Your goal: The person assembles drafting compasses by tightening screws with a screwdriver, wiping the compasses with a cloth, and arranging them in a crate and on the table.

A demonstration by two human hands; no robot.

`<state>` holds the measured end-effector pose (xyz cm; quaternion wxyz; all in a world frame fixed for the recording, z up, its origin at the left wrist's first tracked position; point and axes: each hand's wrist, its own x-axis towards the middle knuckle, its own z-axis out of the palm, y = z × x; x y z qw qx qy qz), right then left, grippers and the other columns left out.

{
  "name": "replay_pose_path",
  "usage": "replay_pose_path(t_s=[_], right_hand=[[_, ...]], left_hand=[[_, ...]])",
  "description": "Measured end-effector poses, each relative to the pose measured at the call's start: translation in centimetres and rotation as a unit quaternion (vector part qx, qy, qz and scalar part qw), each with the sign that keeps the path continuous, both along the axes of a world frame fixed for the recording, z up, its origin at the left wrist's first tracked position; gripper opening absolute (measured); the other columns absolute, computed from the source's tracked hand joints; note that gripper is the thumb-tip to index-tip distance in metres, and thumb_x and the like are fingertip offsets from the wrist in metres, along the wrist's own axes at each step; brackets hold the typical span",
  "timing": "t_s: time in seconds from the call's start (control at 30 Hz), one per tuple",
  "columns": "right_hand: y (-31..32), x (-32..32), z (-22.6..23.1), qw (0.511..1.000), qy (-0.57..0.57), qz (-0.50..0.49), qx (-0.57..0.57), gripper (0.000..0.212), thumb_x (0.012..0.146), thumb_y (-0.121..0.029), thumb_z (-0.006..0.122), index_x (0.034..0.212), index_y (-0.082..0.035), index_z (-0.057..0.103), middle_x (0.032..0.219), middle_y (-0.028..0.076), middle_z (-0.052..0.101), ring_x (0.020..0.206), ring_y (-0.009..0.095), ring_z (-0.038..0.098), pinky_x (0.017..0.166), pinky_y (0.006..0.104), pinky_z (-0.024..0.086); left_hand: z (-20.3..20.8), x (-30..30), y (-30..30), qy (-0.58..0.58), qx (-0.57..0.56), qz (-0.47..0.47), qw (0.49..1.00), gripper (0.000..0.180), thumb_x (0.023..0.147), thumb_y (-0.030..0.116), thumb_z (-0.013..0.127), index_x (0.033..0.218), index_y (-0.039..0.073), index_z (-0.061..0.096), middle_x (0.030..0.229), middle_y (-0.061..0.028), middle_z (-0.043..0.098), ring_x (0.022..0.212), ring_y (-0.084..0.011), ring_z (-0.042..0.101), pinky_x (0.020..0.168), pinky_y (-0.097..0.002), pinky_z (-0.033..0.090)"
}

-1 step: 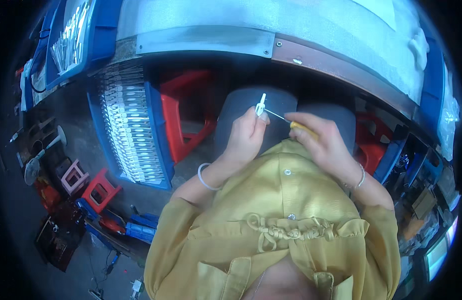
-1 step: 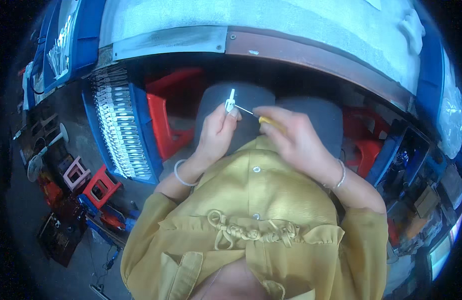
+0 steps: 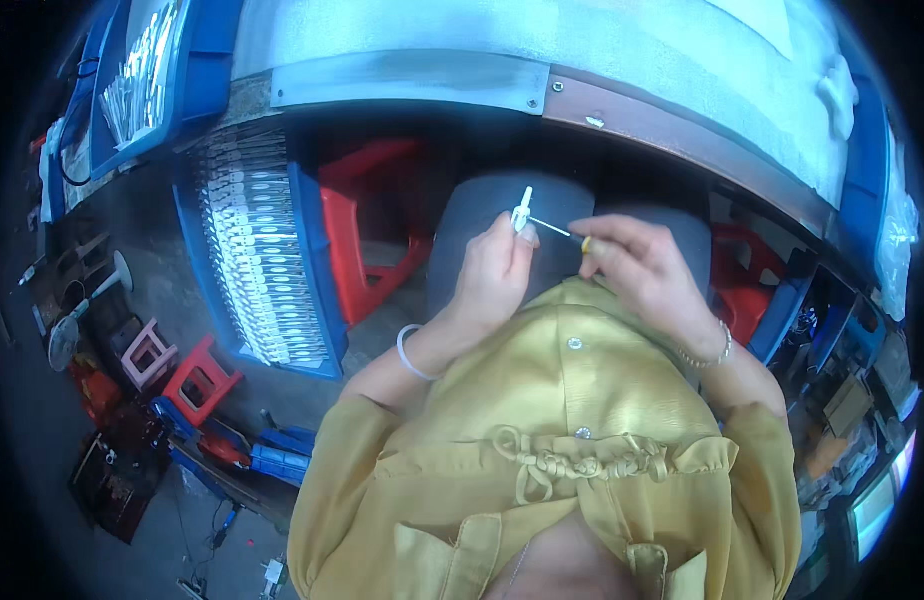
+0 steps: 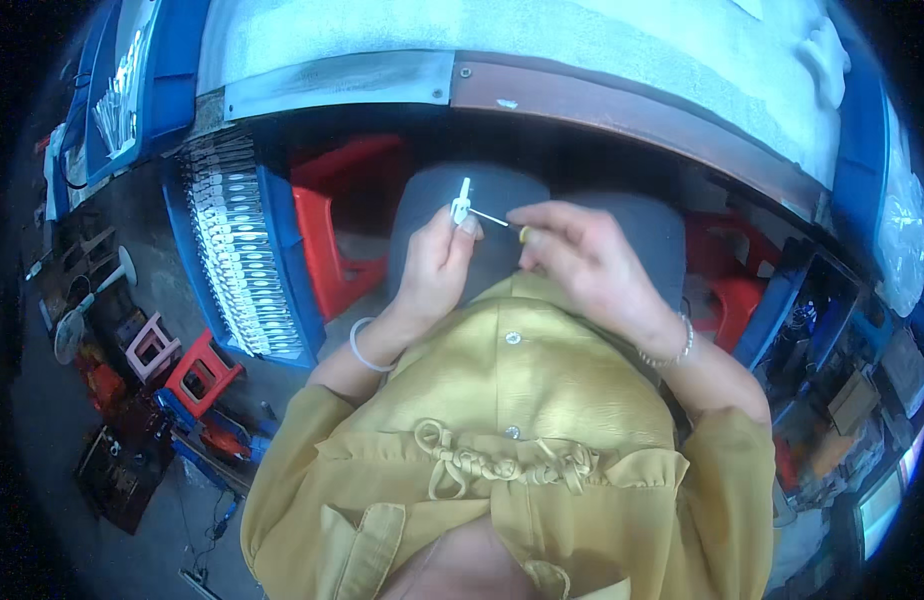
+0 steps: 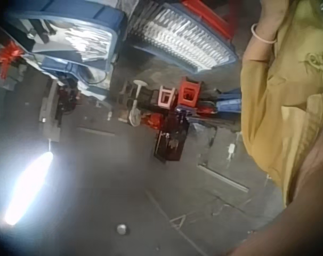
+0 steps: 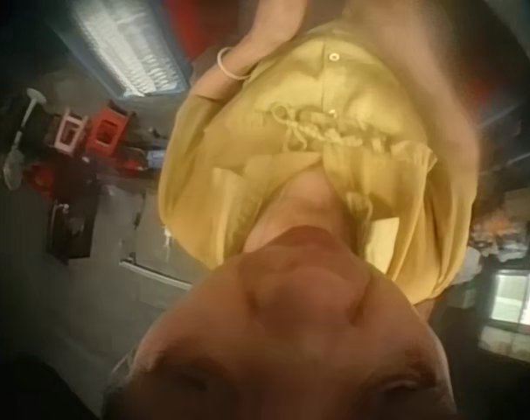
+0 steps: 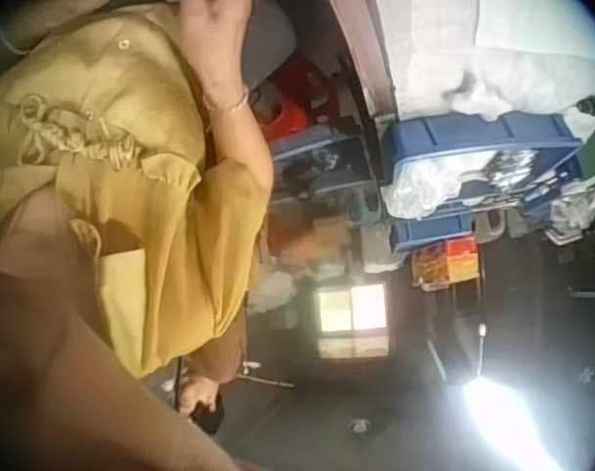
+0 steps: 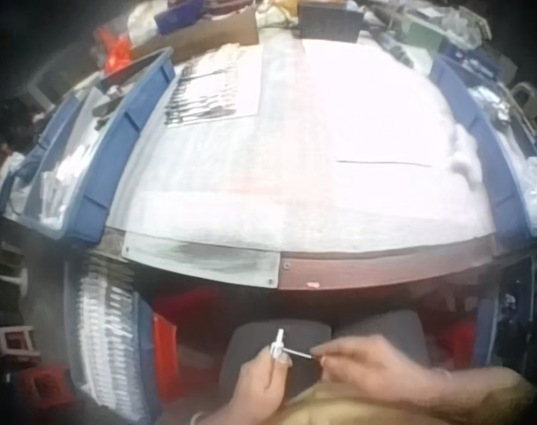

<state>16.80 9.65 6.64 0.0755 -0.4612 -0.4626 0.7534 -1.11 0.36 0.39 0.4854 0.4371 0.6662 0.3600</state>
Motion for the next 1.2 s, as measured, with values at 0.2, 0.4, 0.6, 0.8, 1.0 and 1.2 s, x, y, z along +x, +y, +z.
replay_pose_path(t_s=[0.2, 0.4, 0.6, 0.8, 1.0, 1.2], right_hand=[[0.2, -1.3, -1.4, 0.951, -0.058, 0.079, 0.293, 0.02, 0.087, -0.008, 0.061, 0.102, 0.004, 0.066, 0.08, 0.02, 0.066, 0.07, 0.028, 0.066, 0.063, 0.0313, 0.05], [0.9, -1.4, 1.4, 0.839, -0.068, 0.262, 0.473, 0.031, 0.082, -0.009, 0.062, 0.111, 0.002, 0.064, 0.079, 0.016, 0.066, 0.066, 0.026, 0.066, 0.064, 0.0347, 0.054], [1.4, -2.3, 1.3, 0.776, -0.169, 0.417, 0.442, 0.036, 0.08, -0.009, 0.059, 0.114, 0.001, 0.064, 0.082, 0.018, 0.067, 0.065, 0.033, 0.066, 0.06, 0.0403, 0.055], [0.9, -2.4, -2.3, 0.943, -0.057, 0.135, 0.298, 0.018, 0.083, -0.007, 0.067, 0.098, 0.003, 0.07, 0.099, 0.019, 0.07, 0.077, 0.033, 0.07, 0.067, 0.0366, 0.055], [0.6, -0.5, -1.6, 0.996, -0.004, -0.022, -0.089, 0.025, 0.089, -0.009, 0.066, 0.112, 0.001, 0.065, 0.079, -0.003, 0.062, 0.065, 0.002, 0.049, 0.057, 0.0176, 0.041], [1.2, 3.7, 3.8, 0.863, -0.075, 0.224, 0.446, 0.027, 0.083, -0.009, 0.064, 0.108, 0.001, 0.063, 0.093, 0.02, 0.061, 0.09, 0.038, 0.06, 0.08, 0.0445, 0.05]], left_hand=[[-0.5, 0.2, 0.5, 0.074, 0.04, 0.002, 0.996, 0.019, 0.097, 0.011, 0.045, 0.086, -0.002, 0.054, 0.069, -0.0214, 0.058, 0.065, -0.0386, 0.061, 0.058, -0.0427, 0.045], [-0.3, 0.2, -0.3, 0.084, 0.007, -0.029, 0.996, 0.018, 0.096, 0.009, 0.045, 0.085, -0.003, 0.053, 0.068, -0.0223, 0.058, 0.065, -0.0408, 0.061, 0.057, -0.0436, 0.044], [-1.1, -0.2, 0.3, 0.068, 0.019, -0.021, 0.997, 0.014, 0.095, 0.007, 0.045, 0.089, -0.003, 0.051, 0.068, -0.0226, 0.058, 0.064, -0.0418, 0.061, 0.056, -0.0447, 0.044], [-1.3, -0.7, 0.6, 0.072, 0.043, -0.011, 0.996, 0.016, 0.091, 0.007, 0.05, 0.083, -0.006, 0.047, 0.063, -0.0275, 0.056, 0.061, -0.0462, 0.06, 0.053, -0.0518, 0.044], [-1.7, 0.1, 0.9, 0.154, 0.09, -0.037, 0.983, 0.012, 0.093, 0.006, 0.048, 0.089, -0.005, 0.051, 0.066, -0.025, 0.055, 0.06, -0.0426, 0.059, 0.052, -0.0453, 0.043], [1.3, -1.3, -0.9, -0.326, -0.116, 0.09, 0.934, 0.027, 0.101, 0.023, 0.043, 0.098, 0.002, 0.059, 0.06, 0.0038, 0.043, 0.044, -0.0052, 0.037, 0.042, -0.0201, 0.028]])
